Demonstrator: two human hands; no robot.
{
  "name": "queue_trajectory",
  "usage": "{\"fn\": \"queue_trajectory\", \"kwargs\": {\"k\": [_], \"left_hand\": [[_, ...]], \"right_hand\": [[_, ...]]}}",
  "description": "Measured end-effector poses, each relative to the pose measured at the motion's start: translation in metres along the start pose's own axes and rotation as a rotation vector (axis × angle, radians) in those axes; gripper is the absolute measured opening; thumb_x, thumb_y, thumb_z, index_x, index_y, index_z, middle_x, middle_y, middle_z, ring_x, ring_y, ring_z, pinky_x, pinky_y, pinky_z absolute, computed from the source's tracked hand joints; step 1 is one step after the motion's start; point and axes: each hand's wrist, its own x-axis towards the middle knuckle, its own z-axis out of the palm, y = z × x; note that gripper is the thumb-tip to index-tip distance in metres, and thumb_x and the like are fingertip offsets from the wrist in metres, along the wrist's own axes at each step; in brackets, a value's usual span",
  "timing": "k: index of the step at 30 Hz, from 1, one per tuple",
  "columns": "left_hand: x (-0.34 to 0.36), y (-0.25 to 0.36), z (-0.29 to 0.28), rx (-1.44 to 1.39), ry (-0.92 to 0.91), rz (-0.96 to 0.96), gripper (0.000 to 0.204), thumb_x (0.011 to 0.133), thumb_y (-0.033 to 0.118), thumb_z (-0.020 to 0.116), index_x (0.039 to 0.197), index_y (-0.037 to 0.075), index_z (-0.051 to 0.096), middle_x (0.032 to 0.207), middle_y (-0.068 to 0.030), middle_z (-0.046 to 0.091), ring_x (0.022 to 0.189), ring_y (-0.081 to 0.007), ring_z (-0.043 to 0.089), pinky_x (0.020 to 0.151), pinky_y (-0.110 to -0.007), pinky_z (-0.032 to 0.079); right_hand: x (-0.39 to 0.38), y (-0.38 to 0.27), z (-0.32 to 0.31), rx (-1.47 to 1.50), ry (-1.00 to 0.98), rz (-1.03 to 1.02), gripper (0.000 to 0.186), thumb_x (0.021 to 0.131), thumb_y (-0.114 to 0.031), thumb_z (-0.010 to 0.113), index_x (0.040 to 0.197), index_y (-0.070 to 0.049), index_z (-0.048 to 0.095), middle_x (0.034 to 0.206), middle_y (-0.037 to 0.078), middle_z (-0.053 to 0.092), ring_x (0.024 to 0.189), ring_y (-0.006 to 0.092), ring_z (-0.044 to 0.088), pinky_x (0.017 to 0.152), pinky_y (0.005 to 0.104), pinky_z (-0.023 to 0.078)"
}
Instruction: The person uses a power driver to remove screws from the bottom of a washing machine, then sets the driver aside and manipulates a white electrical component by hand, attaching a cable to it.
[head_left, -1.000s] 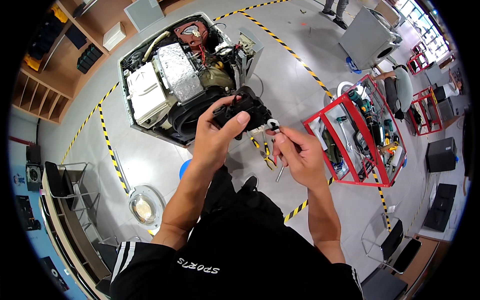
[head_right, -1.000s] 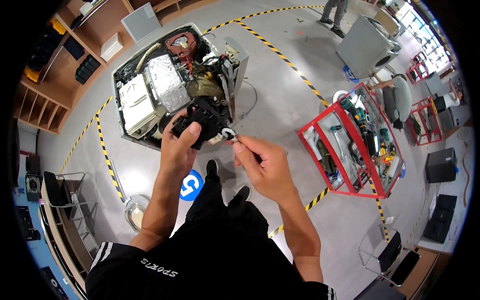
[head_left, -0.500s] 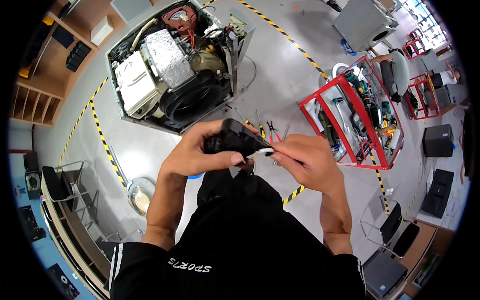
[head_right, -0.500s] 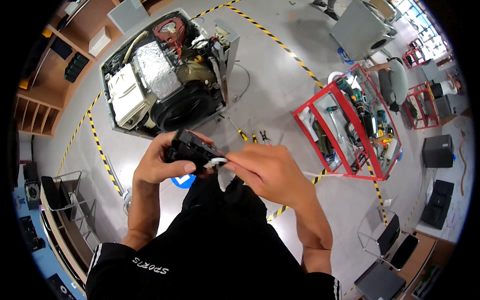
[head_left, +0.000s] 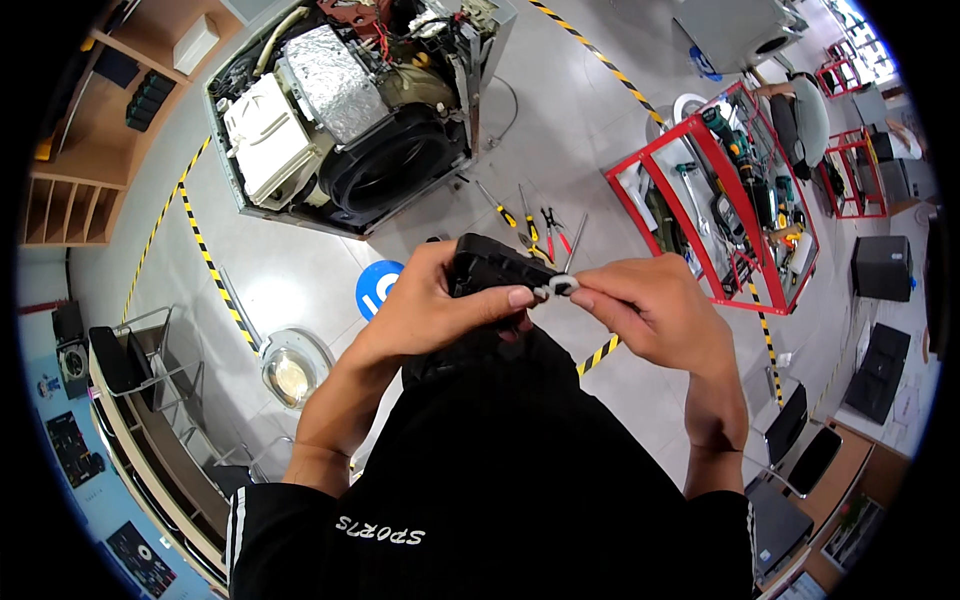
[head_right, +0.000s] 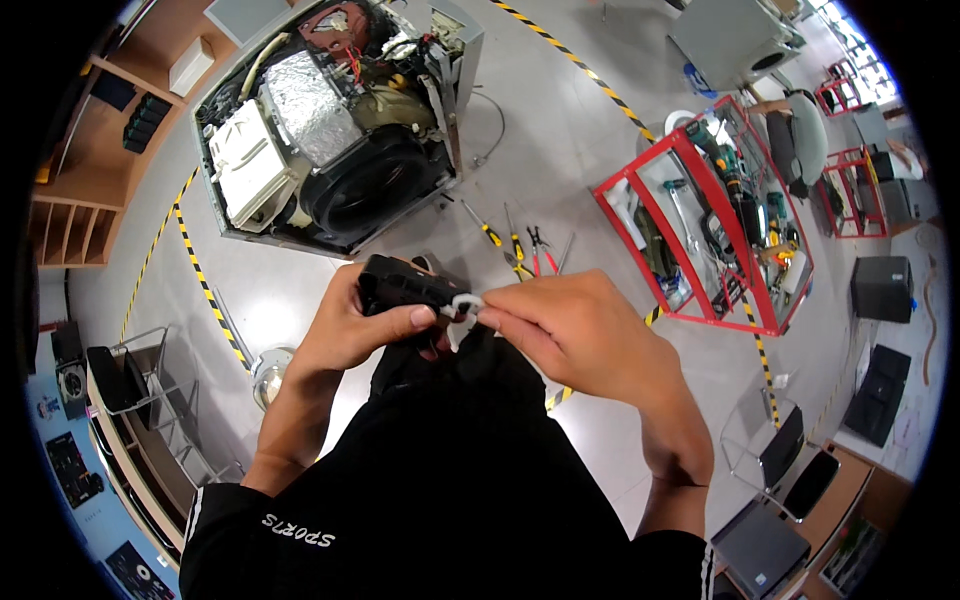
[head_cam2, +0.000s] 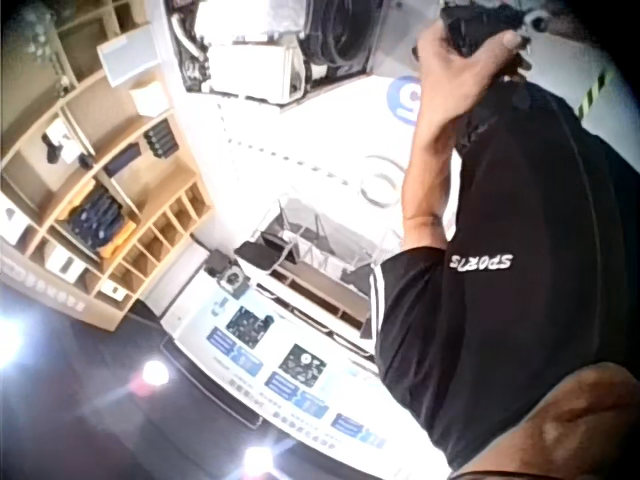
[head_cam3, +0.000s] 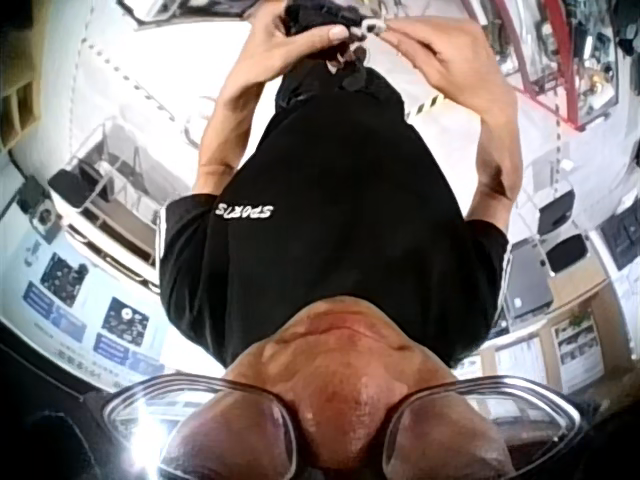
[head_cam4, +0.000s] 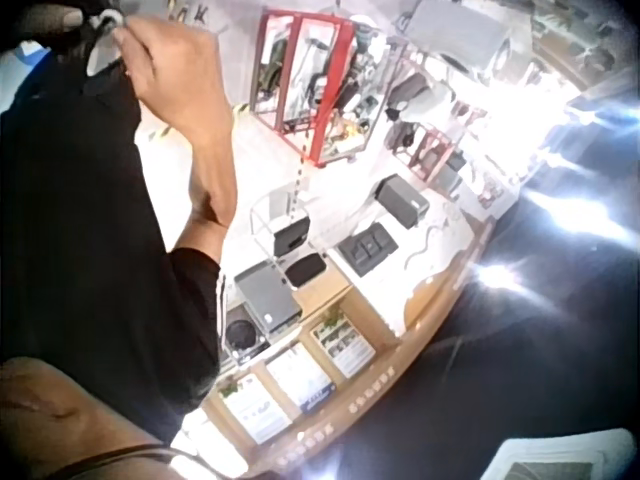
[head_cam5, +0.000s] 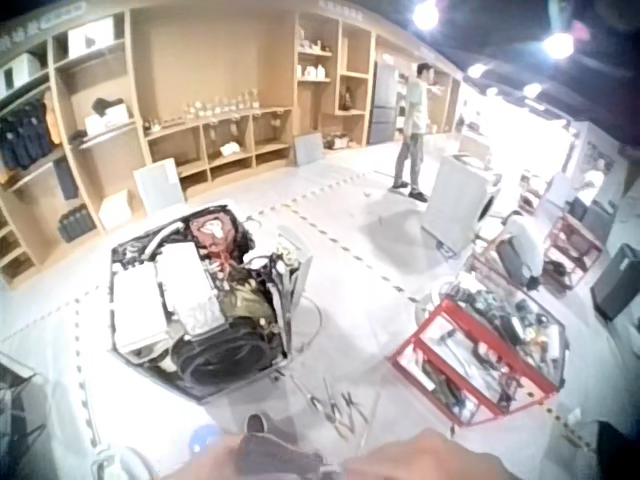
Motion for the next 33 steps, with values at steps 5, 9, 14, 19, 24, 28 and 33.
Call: {"fn": "queue_trajectory", "kwargs": {"k": [5, 9, 14, 19, 24, 28, 33], "left_hand": [[-0.001, -0.015, 0.012, -0.058, 0.052, 0.064, 0.024, 0.081, 0.009, 0.066, 0.098, -0.005, 0.058, 0.076, -0.01, 0.064, 0.066, -0.0145, 0.062, 0.059, -0.025, 0.05], [-0.008, -0.024, 0.022, -0.092, 0.075, 0.034, 0.025, 0.081, 0.006, 0.064, 0.101, -0.006, 0.057, 0.081, -0.0114, 0.064, 0.072, -0.0155, 0.063, 0.06, -0.026, 0.052], [-0.016, -0.034, 0.034, -0.094, 0.131, 0.074, 0.028, 0.08, 0.005, 0.065, 0.104, -0.006, 0.056, 0.086, -0.0129, 0.065, 0.078, -0.0173, 0.064, 0.063, -0.026, 0.053], [-0.011, -0.034, 0.041, -0.113, 0.135, 0.061, 0.032, 0.08, 0.007, 0.066, 0.107, -0.006, 0.056, 0.085, -0.0109, 0.065, 0.077, -0.0151, 0.064, 0.062, -0.025, 0.052], [-0.005, -0.036, 0.042, -0.092, 0.115, 0.03, 0.03, 0.08, 0.01, 0.067, 0.104, -0.006, 0.058, 0.083, -0.0088, 0.065, 0.072, -0.0118, 0.062, 0.061, -0.023, 0.05], [0.002, -0.027, 0.045, -0.1, 0.08, -0.045, 0.028, 0.08, 0.013, 0.067, 0.1, -0.006, 0.06, 0.079, -0.0087, 0.065, 0.071, -0.0113, 0.062, 0.06, -0.023, 0.05], [0.008, -0.029, 0.044, -0.073, 0.07, -0.084, 0.028, 0.081, 0.01, 0.065, 0.103, -0.006, 0.056, 0.086, -0.0137, 0.064, 0.074, -0.0204, 0.064, 0.06, -0.03, 0.053]], "right_hand": [[-0.002, 0.002, -0.003, -0.016, -0.058, 0.033, 0.01, 0.081, -0.012, 0.06, 0.083, -0.002, 0.061, 0.067, 0.012, 0.058, 0.061, 0.0307, 0.055, 0.055, 0.0355, 0.042], [-0.012, 0.006, -0.007, -0.008, -0.1, 0.046, 0.01, 0.08, -0.012, 0.061, 0.083, -0.003, 0.061, 0.066, 0.011, 0.057, 0.061, 0.0303, 0.056, 0.054, 0.0358, 0.043], [-0.023, 0.008, -0.01, -0.073, -0.149, 0.023, 0.007, 0.079, -0.012, 0.062, 0.081, -0.005, 0.061, 0.063, 0.008, 0.055, 0.056, 0.0272, 0.054, 0.049, 0.0342, 0.041], [-0.029, 0.014, -0.016, -0.113, -0.119, -0.011, 0.007, 0.079, -0.013, 0.062, 0.078, -0.007, 0.059, 0.059, 0.007, 0.052, 0.052, 0.025, 0.051, 0.046, 0.033, 0.038], [-0.034, 0.018, -0.021, -0.117, -0.142, 0.042, 0.007, 0.079, -0.013, 0.063, 0.078, -0.007, 0.059, 0.058, 0.007, 0.05, 0.051, 0.0252, 0.051, 0.045, 0.033, 0.037], [-0.042, 0.019, -0.022, -0.077, -0.095, 0.086, 0.006, 0.079, -0.011, 0.063, 0.079, -0.006, 0.06, 0.058, 0.009, 0.051, 0.05, 0.0252, 0.051, 0.045, 0.0329, 0.037], [-0.04, 0.019, -0.016, -0.033, -0.034, 0.115, 0.008, 0.08, -0.011, 0.062, 0.083, -0.004, 0.062, 0.061, 0.01, 0.054, 0.053, 0.026, 0.052, 0.047, 0.0328, 0.038]]}}
